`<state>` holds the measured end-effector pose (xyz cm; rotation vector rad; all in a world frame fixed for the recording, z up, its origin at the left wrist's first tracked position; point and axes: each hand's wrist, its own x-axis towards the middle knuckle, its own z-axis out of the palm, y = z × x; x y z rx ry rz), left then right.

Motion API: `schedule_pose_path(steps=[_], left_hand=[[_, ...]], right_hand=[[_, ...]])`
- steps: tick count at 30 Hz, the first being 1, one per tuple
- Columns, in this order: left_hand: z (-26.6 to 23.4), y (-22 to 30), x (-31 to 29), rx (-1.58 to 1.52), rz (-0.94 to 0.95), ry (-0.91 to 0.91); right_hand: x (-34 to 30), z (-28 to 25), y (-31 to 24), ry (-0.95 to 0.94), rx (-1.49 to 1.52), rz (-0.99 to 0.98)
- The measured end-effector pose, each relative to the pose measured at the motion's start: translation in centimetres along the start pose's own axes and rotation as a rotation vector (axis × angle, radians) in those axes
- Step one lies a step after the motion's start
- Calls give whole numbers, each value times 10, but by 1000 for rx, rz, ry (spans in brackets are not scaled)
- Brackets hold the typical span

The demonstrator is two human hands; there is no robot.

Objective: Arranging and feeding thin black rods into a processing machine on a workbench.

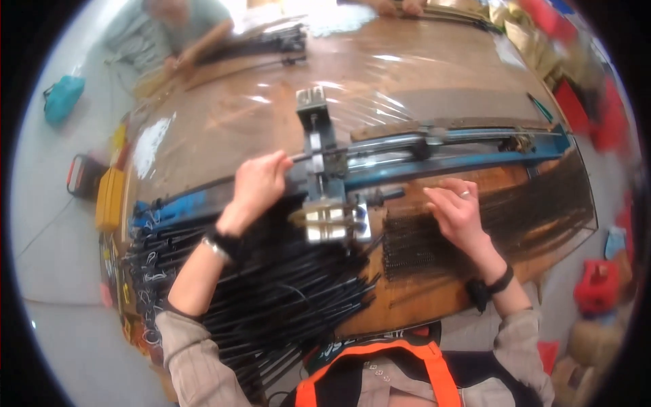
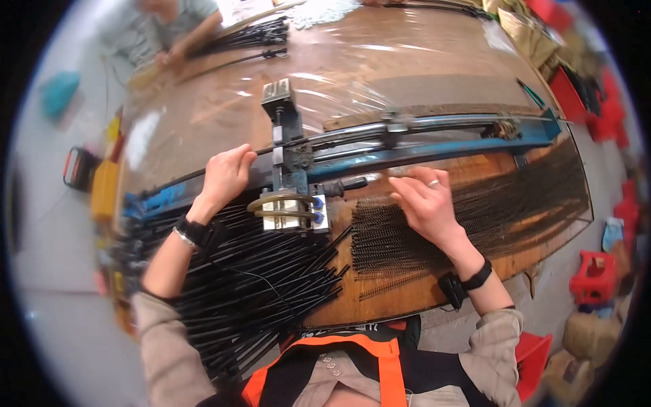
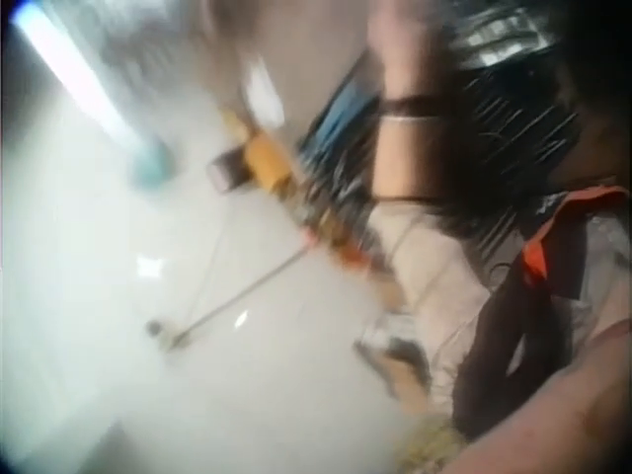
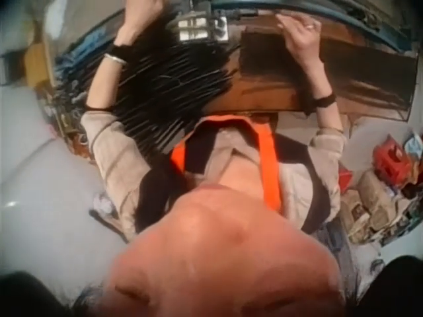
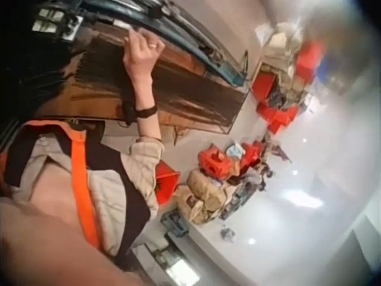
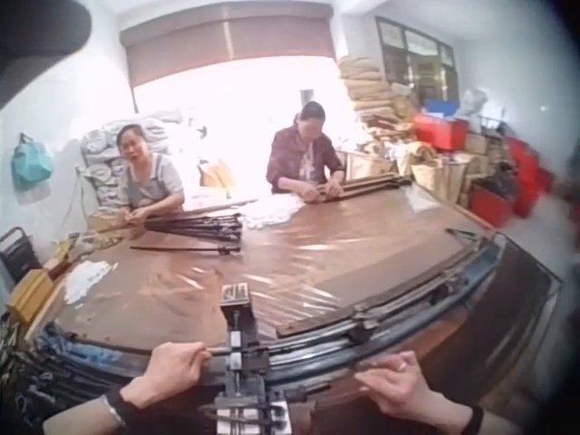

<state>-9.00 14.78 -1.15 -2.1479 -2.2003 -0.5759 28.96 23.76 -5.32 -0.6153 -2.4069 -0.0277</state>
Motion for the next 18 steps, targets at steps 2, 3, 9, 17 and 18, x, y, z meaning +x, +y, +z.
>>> schedule_pose_path(steps=[2, 3, 9, 17, 18], left_hand=[[0, 1, 2, 21, 0, 15], [0, 1, 1, 18, 14, 13], [5, 5, -7, -2, -4, 0], [16, -6, 7, 109, 257, 240], [22, 1, 14, 143, 308, 267]], right_hand=[[2, 3, -8, 17, 68, 17], [4, 5, -11, 20, 59, 27], [22, 37, -33, -8, 441, 111], [42, 49, -23, -63, 696, 188], [41, 42, -23, -71, 721, 228]])
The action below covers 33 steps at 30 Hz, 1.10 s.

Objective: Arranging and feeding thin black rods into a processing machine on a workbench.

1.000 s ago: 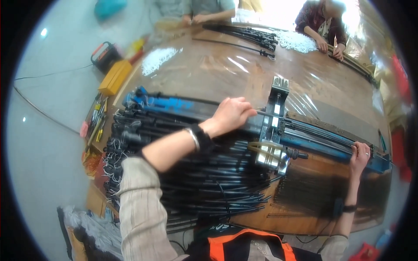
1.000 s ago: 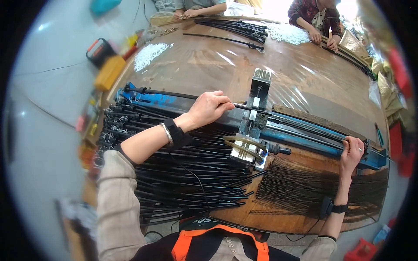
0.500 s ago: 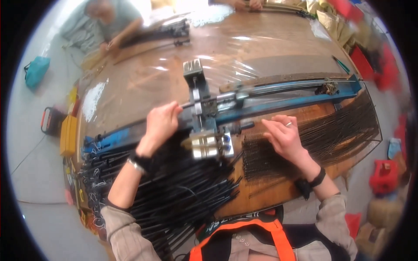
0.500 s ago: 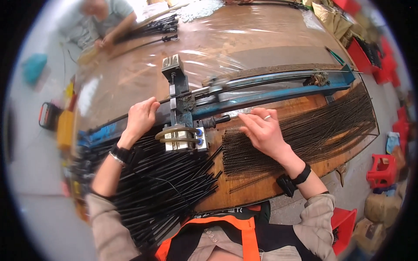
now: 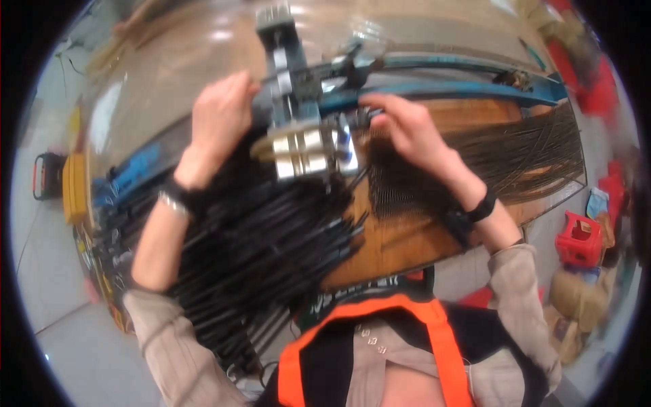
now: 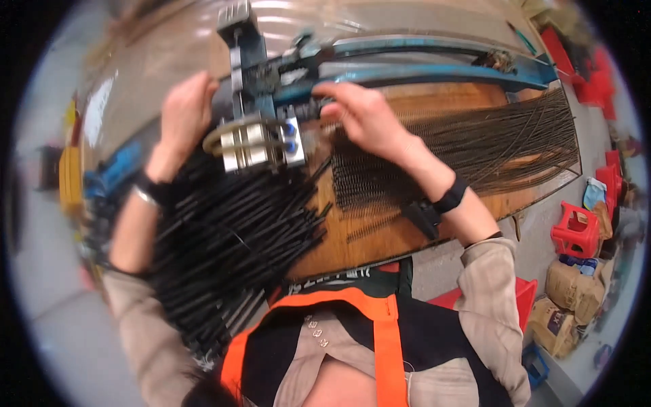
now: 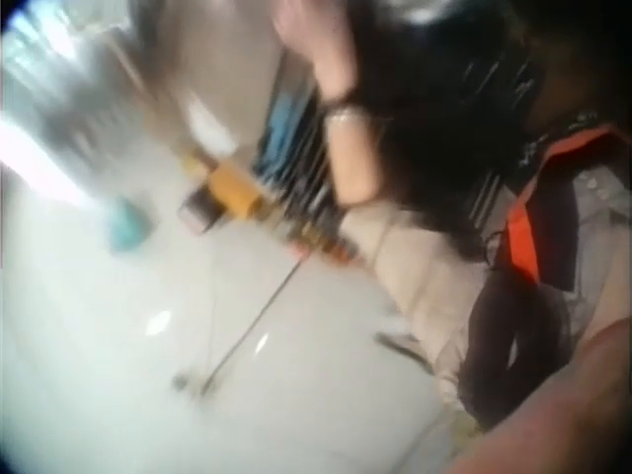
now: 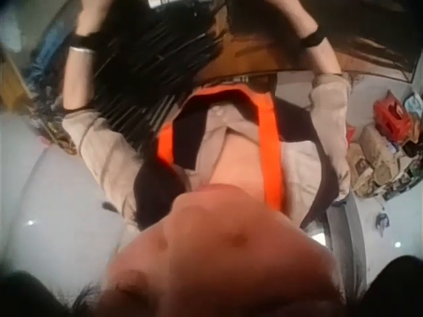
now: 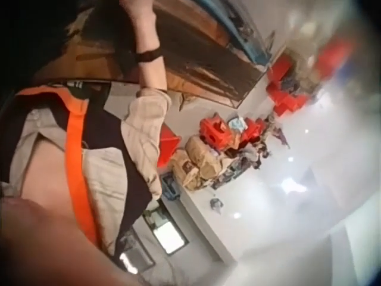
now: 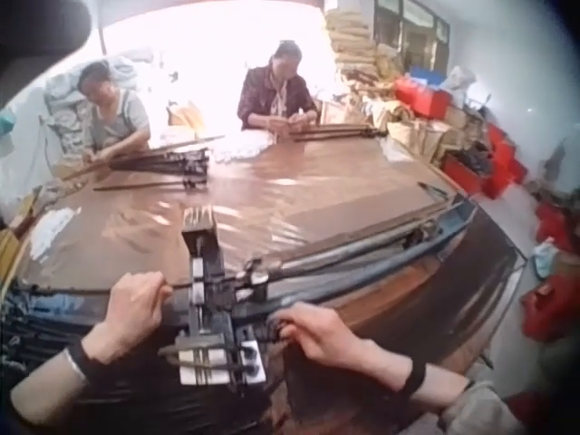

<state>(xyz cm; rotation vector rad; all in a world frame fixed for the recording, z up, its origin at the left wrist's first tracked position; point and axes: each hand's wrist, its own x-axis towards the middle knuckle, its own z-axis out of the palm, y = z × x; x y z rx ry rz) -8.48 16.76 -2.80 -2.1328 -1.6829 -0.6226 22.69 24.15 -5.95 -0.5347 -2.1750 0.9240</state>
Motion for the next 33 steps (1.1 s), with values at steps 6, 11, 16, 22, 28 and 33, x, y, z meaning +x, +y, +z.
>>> schedule_pose_path(steps=[6, 11, 16, 22, 28, 33], left_hand=[[-16, -86, -26, 203, 130, 42], [-46, -72, -42, 547, 79, 24], [-97, 118, -106, 232, -173, -477], [-92, 160, -170, 119, -370, -482], [-91, 162, -159, -135, -356, -362], [-90, 169, -139, -239, -298, -393]], right_hand=[[-104, -11, -67, -558, -551, -91], [-127, 22, -70, -590, -514, -299], [-102, 14, -59, -415, -219, -87], [-84, 9, -63, -425, -53, -1], [-87, 21, -58, -382, 49, 264], [-92, 25, -60, -323, 12, 199]])
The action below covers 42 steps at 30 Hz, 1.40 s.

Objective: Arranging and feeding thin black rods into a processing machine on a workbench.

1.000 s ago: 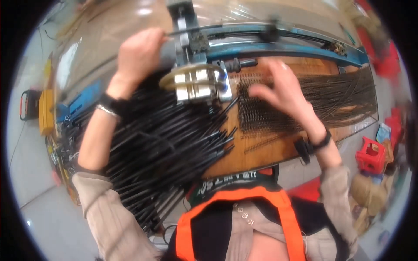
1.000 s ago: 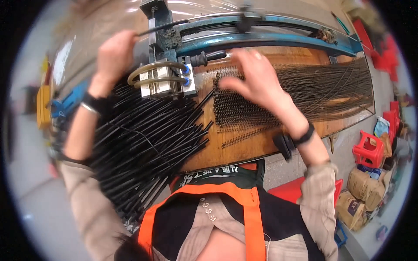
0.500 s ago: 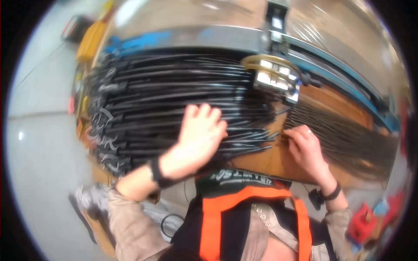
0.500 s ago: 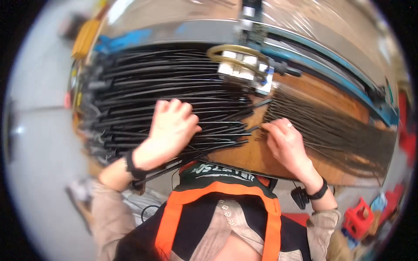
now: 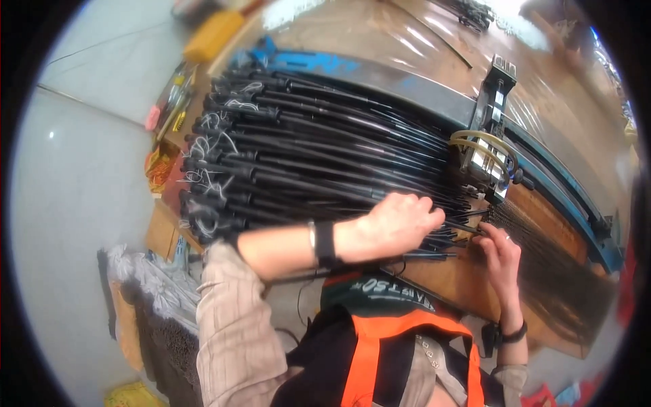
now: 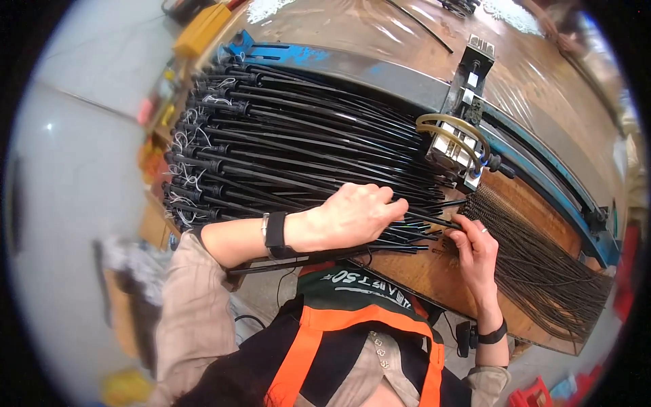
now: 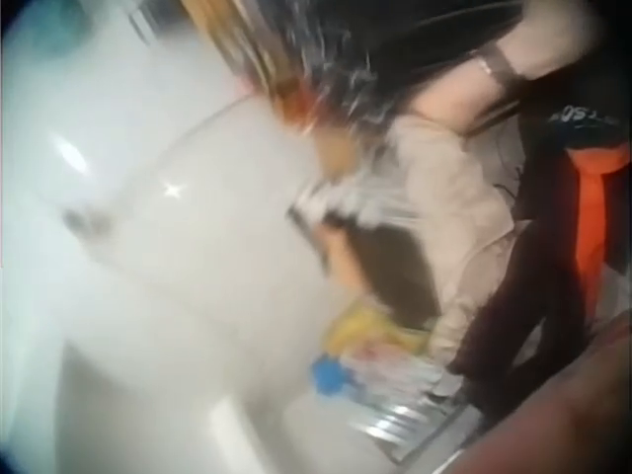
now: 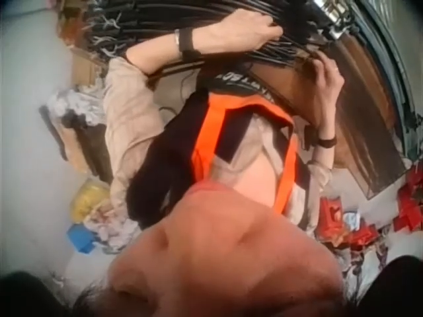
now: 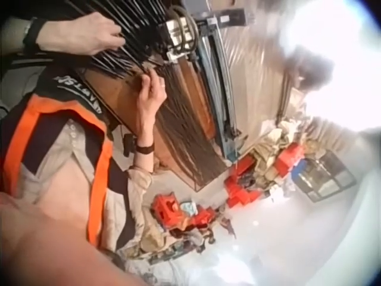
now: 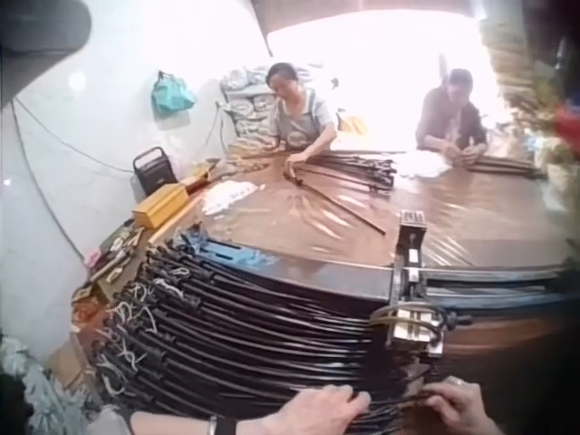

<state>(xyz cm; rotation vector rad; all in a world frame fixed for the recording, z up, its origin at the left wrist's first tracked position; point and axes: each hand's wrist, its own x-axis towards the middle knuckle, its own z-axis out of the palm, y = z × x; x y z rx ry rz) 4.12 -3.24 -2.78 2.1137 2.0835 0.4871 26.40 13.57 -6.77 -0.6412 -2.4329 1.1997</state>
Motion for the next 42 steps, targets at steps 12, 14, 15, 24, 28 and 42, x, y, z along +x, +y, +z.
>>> schedule_pose_path(steps=[12, 14, 15, 24, 28, 42], left_hand=[[-36, 30, 58, -36, 225, -142], [-41, 35, 73, 157, 283, -94], [-47, 35, 79, 210, 345, -72], [-54, 71, 160, 320, 640, -98], [-87, 51, 182, 386, 520, 6], [-54, 59, 210, 353, 620, -72]], right_hand=[[-9, -10, 5, 162, -476, -437], [0, -15, 10, 322, -456, -521], [-1, -22, 8, 313, -608, -495], [-11, -60, 22, 393, -409, -238], [-51, -72, 87, 565, -127, -25], [-35, -139, 159, 823, -554, 81]])
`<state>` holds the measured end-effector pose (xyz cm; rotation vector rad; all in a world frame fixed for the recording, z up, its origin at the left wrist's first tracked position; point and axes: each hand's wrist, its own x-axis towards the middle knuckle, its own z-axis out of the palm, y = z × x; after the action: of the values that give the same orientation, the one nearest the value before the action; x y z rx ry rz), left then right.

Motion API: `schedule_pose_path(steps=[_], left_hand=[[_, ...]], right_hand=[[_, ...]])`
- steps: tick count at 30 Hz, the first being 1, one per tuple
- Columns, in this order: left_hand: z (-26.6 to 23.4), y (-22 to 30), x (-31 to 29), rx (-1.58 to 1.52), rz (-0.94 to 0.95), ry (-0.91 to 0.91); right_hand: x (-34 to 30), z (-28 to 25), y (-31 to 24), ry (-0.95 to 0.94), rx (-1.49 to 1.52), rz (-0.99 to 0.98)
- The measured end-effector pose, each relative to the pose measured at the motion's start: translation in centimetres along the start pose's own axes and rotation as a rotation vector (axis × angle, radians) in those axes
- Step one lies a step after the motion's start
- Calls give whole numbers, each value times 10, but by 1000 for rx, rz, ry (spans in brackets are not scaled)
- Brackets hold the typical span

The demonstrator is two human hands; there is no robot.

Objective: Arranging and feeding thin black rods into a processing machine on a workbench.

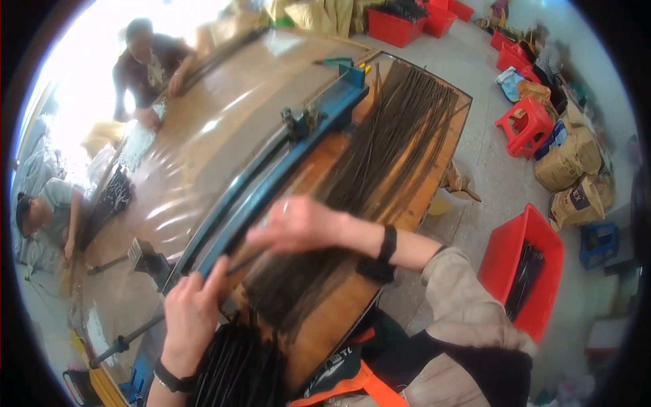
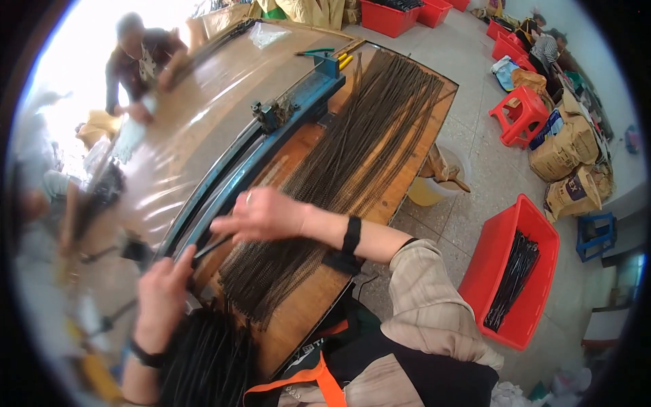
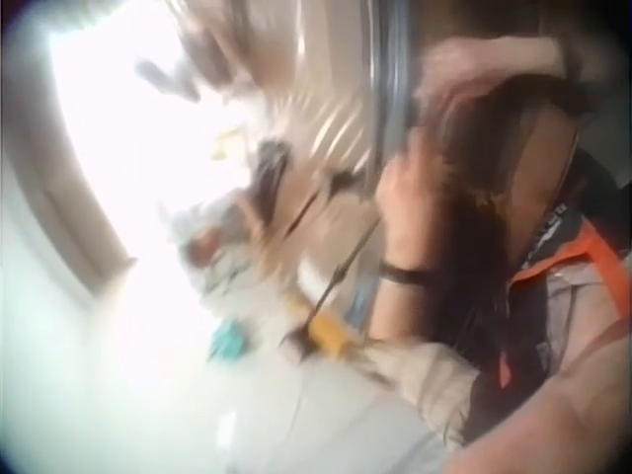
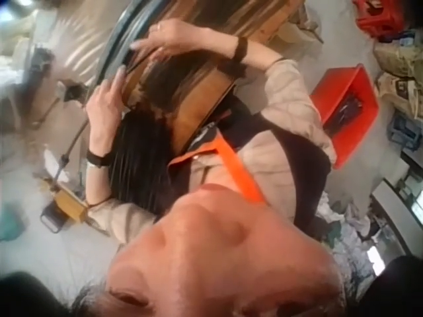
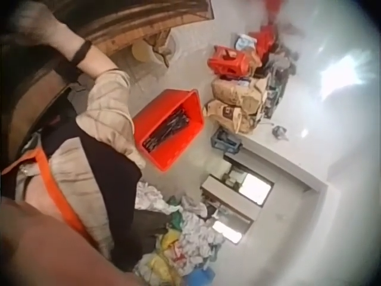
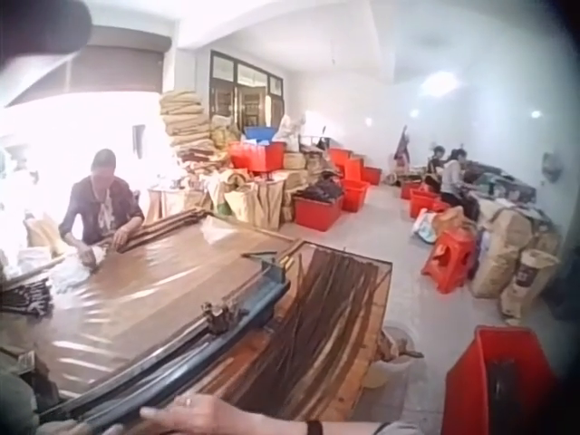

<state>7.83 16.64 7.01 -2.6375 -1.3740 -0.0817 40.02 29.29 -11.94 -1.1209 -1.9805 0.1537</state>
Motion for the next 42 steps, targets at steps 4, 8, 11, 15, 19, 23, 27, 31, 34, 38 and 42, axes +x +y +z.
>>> schedule_pose_path(steps=[4, 8, 11, 15, 19, 23, 27, 31, 34, 38, 42], left_hand=[[-6, 0, -9, 38, -81, 31], [-11, -9, -31, 37, -71, 67], [-21, -16, -47, 110, -156, 142], [-18, -7, -58, 56, -94, 101], [-22, -20, -84, 75, -237, 175], [-22, -13, -85, -68, -224, 26], [-50, -79, -157, 189, -389, 375], [-80, -95, -179, 255, -588, 418], [-88, -77, -176, 151, -605, 446], [-88, -72, -208, 20, -694, 457], [-75, -71, -256, 7, -811, 402]], right_hand=[[16, 3, -57, 93, 3, 11], [21, -6, -141, 149, 102, -389], [20, 0, -94, 137, 274, -414], [25, 14, -156, 213, 402, -493], [26, 8, -130, 103, 231, -291], [32, 17, -163, 195, 278, -455], [35, 18, -98, 138, 16, -305], [54, 56, -139, -109, 330, -137], [90, 76, -199, -312, 605, -31], [123, 128, -247, -408, 746, -318], [134, 155, -258, -264, 603, -519]])
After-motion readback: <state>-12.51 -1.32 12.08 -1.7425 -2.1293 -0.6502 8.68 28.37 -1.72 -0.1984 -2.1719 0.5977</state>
